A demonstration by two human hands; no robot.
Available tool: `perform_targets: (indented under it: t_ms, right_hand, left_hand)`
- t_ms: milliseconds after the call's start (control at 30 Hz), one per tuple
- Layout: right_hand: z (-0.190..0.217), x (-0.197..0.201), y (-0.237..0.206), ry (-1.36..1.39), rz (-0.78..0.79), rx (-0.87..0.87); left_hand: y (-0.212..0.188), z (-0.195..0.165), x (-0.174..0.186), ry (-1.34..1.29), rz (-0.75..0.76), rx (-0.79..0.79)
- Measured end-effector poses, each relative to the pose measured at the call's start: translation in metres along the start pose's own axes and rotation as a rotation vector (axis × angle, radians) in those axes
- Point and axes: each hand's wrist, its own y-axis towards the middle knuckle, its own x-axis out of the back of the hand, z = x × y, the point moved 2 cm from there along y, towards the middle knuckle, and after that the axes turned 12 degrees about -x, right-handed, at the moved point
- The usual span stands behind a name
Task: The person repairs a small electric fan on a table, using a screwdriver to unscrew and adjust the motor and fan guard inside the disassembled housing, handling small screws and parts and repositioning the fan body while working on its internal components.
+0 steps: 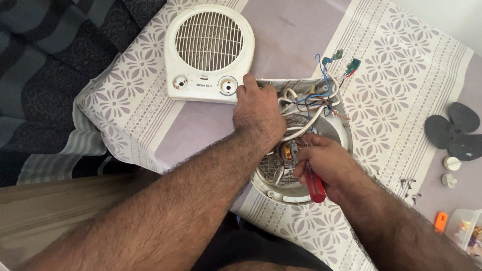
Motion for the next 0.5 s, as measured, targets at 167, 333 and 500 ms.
perform_targets:
  t_ms: [167,333,500]
  right_hand:
    - [0.0030,0.0014,0.0001,-0.021,0.018,0.005]
    - [0.0046,-0.0007,-0.0004,-0.024,-0.007,-0.022]
    - [0.0038,-0.0064,-0.0011,-0.020,0.001,-0.002]
  left_hand:
    - [-0.0010,-0.0019,0.0014,-0.012,0.009,-0.002]
    - [0.0018,-0.0011,0.0028,-0.023,0.057,0.004]
    - [0.0000,0.0001,0.0030,-0.025,0.048,0.000]
